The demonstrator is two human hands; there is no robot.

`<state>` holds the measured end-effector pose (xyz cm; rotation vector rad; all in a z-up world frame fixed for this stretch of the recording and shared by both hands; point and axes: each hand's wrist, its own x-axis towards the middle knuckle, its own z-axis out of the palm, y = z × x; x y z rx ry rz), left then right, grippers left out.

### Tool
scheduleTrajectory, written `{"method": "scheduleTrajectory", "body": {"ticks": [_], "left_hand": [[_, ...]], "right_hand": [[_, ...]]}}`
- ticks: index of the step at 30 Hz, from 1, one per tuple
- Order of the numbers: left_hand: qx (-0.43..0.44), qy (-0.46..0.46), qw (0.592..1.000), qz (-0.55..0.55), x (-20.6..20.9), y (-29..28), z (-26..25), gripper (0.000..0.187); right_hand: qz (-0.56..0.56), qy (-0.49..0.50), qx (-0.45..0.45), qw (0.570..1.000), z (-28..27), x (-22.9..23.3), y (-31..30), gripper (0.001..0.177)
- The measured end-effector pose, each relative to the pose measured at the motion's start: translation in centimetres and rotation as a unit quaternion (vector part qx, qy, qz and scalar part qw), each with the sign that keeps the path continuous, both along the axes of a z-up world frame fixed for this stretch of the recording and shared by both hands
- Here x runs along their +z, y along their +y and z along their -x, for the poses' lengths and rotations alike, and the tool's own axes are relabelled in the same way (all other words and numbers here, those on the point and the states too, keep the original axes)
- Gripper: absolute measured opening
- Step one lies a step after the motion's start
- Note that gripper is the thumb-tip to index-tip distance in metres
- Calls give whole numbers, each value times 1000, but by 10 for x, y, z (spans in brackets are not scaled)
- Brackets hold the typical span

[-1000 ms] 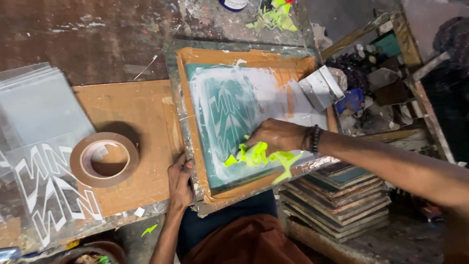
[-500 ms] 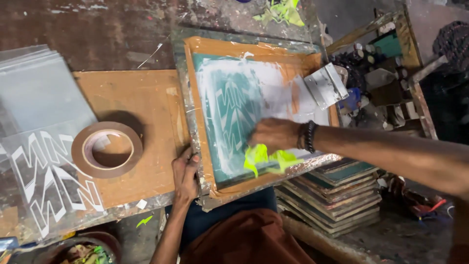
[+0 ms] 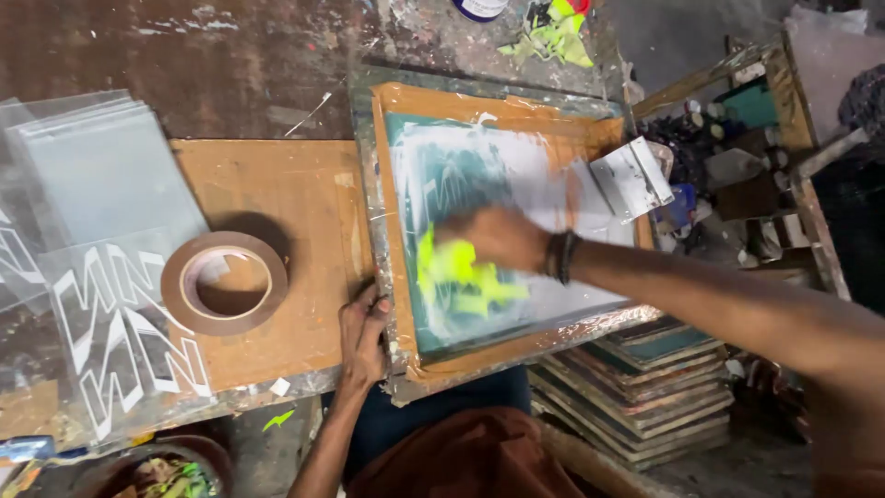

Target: The person cleans a screen printing frame using a green cloth, wiping away residue from the mesh. They then use a squeegee to spread white ink across the screen, followed by applying a neon yellow substance with a cloth to the design area.

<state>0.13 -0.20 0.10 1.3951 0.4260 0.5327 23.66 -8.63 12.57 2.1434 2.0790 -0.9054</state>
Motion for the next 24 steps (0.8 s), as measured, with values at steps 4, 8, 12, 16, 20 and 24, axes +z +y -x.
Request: {"method": "scheduleTrajectory", "body": {"ticks": [4,8,12,16,20,24], "left_hand": [[10,47,999,20,-6,-4,0,65],[15,-19,1000,14,-11,-3,-2,65],[31,-25,994,105,-77,-22,-8,68],[33,-10,997,66,-23,-7,-2,69],[26,-3,999,43,-31,-7,-8,69],[-3,-28,988,152,-30,-6,-7,66]], "right_hand": [[-42,7,19,999,-3,-42,-22,62],[-169,7,74,983,-55,-55,5,60],[-171,11,-147,974,-93,-87,22,70],[-172,12,-55,983,-65,-80,16,74],[-154,-87,-97,979,-82,-68,33,64],[-215,46,-66,973,-56,-39,23,49]]}}
